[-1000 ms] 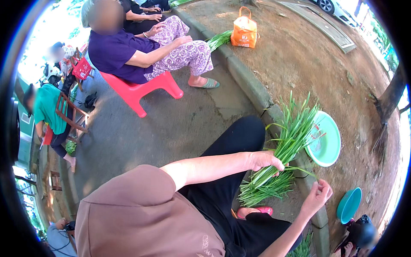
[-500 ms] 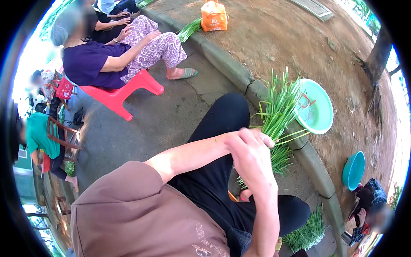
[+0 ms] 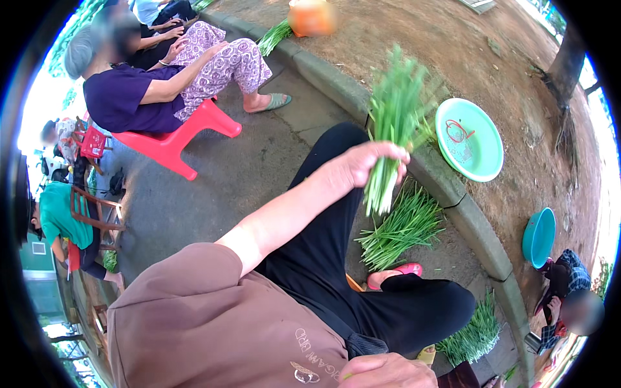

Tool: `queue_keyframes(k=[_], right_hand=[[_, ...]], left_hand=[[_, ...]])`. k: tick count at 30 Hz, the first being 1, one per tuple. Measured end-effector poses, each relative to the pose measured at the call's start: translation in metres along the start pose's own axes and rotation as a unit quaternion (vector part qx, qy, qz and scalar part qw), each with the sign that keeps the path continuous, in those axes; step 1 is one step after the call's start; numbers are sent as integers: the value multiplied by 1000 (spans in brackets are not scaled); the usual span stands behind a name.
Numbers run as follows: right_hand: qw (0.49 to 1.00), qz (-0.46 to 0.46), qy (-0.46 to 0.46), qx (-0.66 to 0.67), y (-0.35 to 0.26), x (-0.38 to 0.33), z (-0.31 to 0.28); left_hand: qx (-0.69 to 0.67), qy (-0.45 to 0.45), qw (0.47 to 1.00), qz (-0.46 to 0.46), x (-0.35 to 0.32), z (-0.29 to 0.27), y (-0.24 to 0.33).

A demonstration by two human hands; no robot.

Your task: The person holds bundles of chives and plucks individual blades from them by hand.

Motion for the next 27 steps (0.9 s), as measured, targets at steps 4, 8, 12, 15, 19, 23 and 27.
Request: queue_keyframes(k=[4, 8, 12, 15, 19, 23, 27], right_hand=[[1000, -10, 18, 13, -1, -1, 1], [1000, -9, -19, 17, 3, 0, 5], [999, 19, -35, -8, -2, -1, 8], [999, 12, 29, 31, -4, 3, -2], [1000, -12, 8, -3, 0, -3, 4], [999, 2, 27, 17, 3, -1, -1], [995, 50, -77, -45, -2, 1, 2]], left_hand=[[-129, -56, 985, 95, -18, -6, 69], [-168, -76, 964, 191, -45, -42, 108], [-227, -37, 942, 244, -58, -79, 112], [-248, 25, 931, 267, -63, -99, 117], [-269, 65, 924, 264, -68, -105, 125], [-228, 67, 930, 282, -69, -96, 132], [-160, 123, 953, 224, -60, -109, 143]])
Point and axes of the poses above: each hand's wrist, its own x-axis towards the middle knuckle, its own z-axis out of the palm, y = z × x, the point moved 7 cm from there along x, towards the middle knuckle, and after that the axes turned 2 degrees about -z, right-handed, at the moved point
